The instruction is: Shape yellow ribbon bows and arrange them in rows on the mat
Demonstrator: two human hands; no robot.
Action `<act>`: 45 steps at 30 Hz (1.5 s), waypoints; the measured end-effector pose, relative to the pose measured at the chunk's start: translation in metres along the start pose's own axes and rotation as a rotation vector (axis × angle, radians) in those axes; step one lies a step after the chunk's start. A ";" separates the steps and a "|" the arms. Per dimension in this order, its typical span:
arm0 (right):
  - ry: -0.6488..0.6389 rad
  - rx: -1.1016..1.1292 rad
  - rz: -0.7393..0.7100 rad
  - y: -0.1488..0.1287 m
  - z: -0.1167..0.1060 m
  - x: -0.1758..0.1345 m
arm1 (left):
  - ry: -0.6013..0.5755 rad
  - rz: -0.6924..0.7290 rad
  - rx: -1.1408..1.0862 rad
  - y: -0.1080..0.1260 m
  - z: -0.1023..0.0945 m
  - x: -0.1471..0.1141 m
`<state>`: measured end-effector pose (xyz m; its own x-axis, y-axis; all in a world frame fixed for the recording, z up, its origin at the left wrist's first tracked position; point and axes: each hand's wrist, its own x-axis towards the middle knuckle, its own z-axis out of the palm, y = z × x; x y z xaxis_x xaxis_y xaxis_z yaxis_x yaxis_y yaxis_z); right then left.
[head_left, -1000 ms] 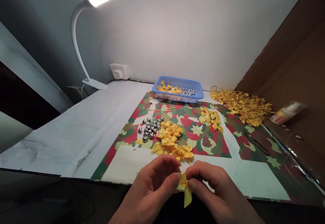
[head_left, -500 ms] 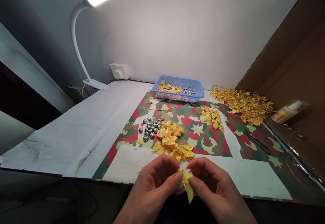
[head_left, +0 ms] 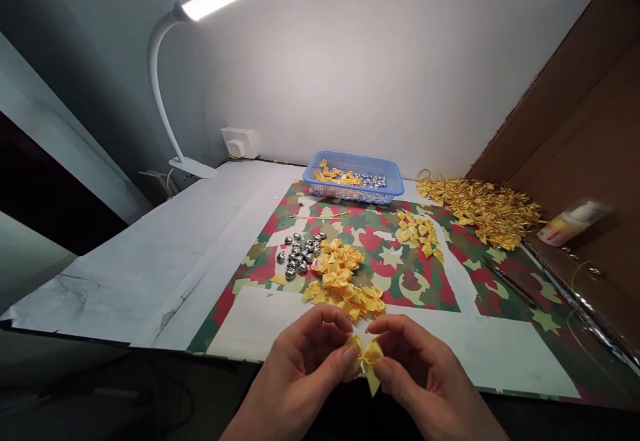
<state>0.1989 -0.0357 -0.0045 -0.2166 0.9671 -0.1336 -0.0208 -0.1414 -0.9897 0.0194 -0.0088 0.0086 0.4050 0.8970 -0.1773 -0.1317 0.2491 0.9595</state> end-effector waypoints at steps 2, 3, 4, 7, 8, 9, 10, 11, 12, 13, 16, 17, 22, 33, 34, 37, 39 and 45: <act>0.006 0.022 0.005 0.000 0.000 0.000 | -0.006 -0.016 0.006 0.001 0.001 0.000; 0.009 0.048 0.014 0.000 0.001 0.000 | -0.006 -0.030 0.003 0.001 0.001 -0.001; 0.006 0.078 0.029 0.000 0.001 0.001 | -0.002 -0.043 -0.001 0.002 0.002 -0.001; -0.008 0.153 0.058 0.000 0.004 0.002 | 0.017 -0.049 -0.007 0.002 0.002 -0.003; -0.007 0.157 0.056 0.000 0.004 0.002 | 0.018 -0.045 0.008 0.003 0.001 -0.003; -0.004 0.149 0.051 0.001 0.005 0.002 | 0.015 -0.040 0.033 0.003 0.001 -0.004; 0.000 0.128 0.044 0.001 0.005 0.002 | 0.011 -0.034 0.071 0.004 0.000 -0.005; 0.002 0.091 0.038 0.001 0.005 0.002 | 0.001 -0.028 0.121 0.005 -0.001 -0.005; -0.001 0.043 0.031 0.000 0.005 0.001 | -0.017 -0.019 0.182 0.006 -0.002 -0.006; -0.005 -0.009 0.022 -0.001 0.004 0.001 | -0.036 -0.010 0.252 0.007 -0.003 -0.005; -0.009 -0.139 -0.008 -0.005 0.003 0.000 | -0.084 0.006 0.452 0.010 -0.004 -0.004; -0.010 -0.175 -0.014 -0.007 0.003 -0.001 | -0.090 0.014 0.501 0.010 -0.004 -0.003; 0.018 -0.314 -0.049 -0.006 0.007 -0.003 | -0.093 0.040 0.627 0.010 -0.004 -0.003; 0.077 -0.415 -0.223 0.003 0.013 -0.003 | -0.103 0.009 0.461 0.014 -0.002 0.000; 0.083 -0.423 -0.223 0.004 0.014 -0.004 | -0.104 -0.011 0.436 0.013 -0.002 0.001; 0.077 -0.450 -0.232 0.005 0.016 -0.005 | -0.120 -0.077 0.359 0.011 -0.005 0.002; 0.058 -0.448 -0.233 0.007 0.016 -0.005 | -0.132 -0.100 0.313 0.008 -0.007 0.001; 0.044 -0.433 -0.195 0.006 0.014 -0.005 | -0.178 -0.153 0.199 0.007 -0.011 0.001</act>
<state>0.1857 -0.0443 -0.0096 -0.2078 0.9761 0.0643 0.3534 0.1362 -0.9255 0.0091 -0.0019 0.0124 0.5607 0.7721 -0.2991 0.1158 0.2845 0.9516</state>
